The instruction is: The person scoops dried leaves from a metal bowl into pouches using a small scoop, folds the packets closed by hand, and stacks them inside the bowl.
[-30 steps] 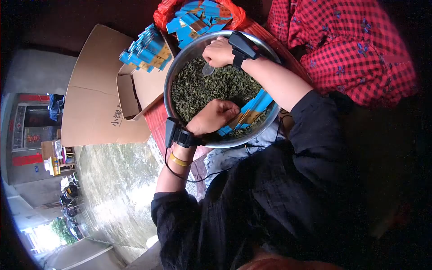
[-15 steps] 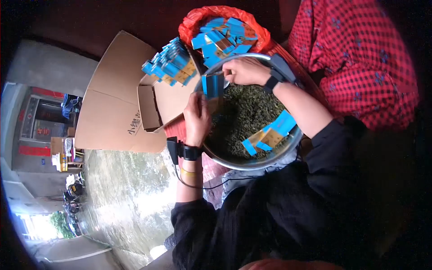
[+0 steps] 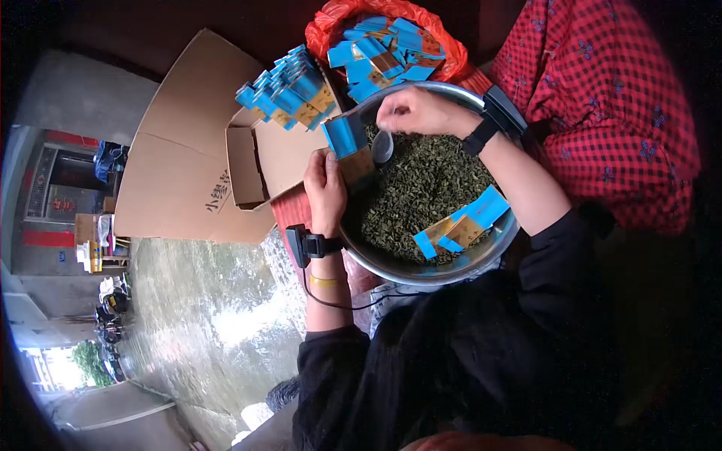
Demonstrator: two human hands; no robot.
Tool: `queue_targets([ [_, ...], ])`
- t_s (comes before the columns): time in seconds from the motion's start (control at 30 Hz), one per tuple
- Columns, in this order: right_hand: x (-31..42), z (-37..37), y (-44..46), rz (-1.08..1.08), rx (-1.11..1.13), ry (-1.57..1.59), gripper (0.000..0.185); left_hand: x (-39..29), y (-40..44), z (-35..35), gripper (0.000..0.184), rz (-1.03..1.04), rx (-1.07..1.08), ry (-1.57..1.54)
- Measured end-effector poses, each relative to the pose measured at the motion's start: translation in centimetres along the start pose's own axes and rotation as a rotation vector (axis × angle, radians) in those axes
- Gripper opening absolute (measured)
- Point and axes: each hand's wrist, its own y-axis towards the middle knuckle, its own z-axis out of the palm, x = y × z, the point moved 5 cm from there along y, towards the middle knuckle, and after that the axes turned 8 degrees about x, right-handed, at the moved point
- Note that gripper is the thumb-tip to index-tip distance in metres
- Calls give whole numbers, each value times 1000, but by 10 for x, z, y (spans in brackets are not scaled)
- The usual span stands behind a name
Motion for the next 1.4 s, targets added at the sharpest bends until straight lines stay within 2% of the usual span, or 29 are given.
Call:
queue_targets([
  [0.03,-5,0,2,-1,1,1,18,0,0,-1,17,0,-1,1],
  [0.1,2,-15,0,-247,-331,-231,17,3,-1,0,18,-45,7,22],
  [0.13,-7,-19,-1,-88,-348,-387,20,4,-1,1,18,-44,7,23],
  [0.17,-13,-16,-1,-88,-351,-387,20,3,0,2,18,-27,13,33],
  [0.23,-32,1,6,-9,-162,-609,25,0,-1,2,18,-7,24,48],
  [0.27,-34,10,9,9,-2,-389,27,-2,-1,3,18,-18,27,60],
  [0.4,-35,11,11,149,84,-276,27,-1,0,3,18,-33,58,45],
  [0.5,-38,0,14,114,13,8,30,-4,-2,5,16,-17,104,24],
  [0.63,-24,-33,5,-45,-321,168,29,-4,-4,8,16,-51,148,-6],
  [0.7,-4,-45,-5,-134,-474,100,30,-4,-3,11,15,-46,192,-14],
  [0.73,-2,-45,-6,-135,-475,99,30,-4,-3,11,15,-44,193,-14],
  [0.8,8,-45,-8,-292,-472,179,30,-6,-3,13,16,-25,194,-12],
  [1.03,20,-24,-4,-321,-391,167,30,-7,-3,15,16,-68,219,-19],
  [1.13,23,-16,-4,-343,-389,-26,27,-9,-3,18,15,-65,257,39],
  [1.2,28,-6,-5,-386,-440,-219,23,-14,-3,18,20,-21,145,43],
  [1.23,28,-5,-6,-386,-441,-219,23,-17,-4,20,20,-20,146,43],
  [1.3,33,-5,-9,-311,-449,-190,25,-33,-7,23,38,98,140,333],
  [1.37,34,-4,-9,-334,-469,-229,24,-38,-8,30,58,240,167,572],
  [1.4,41,-1,-12,-399,-495,-316,22,-36,-8,33,66,236,190,616],
])
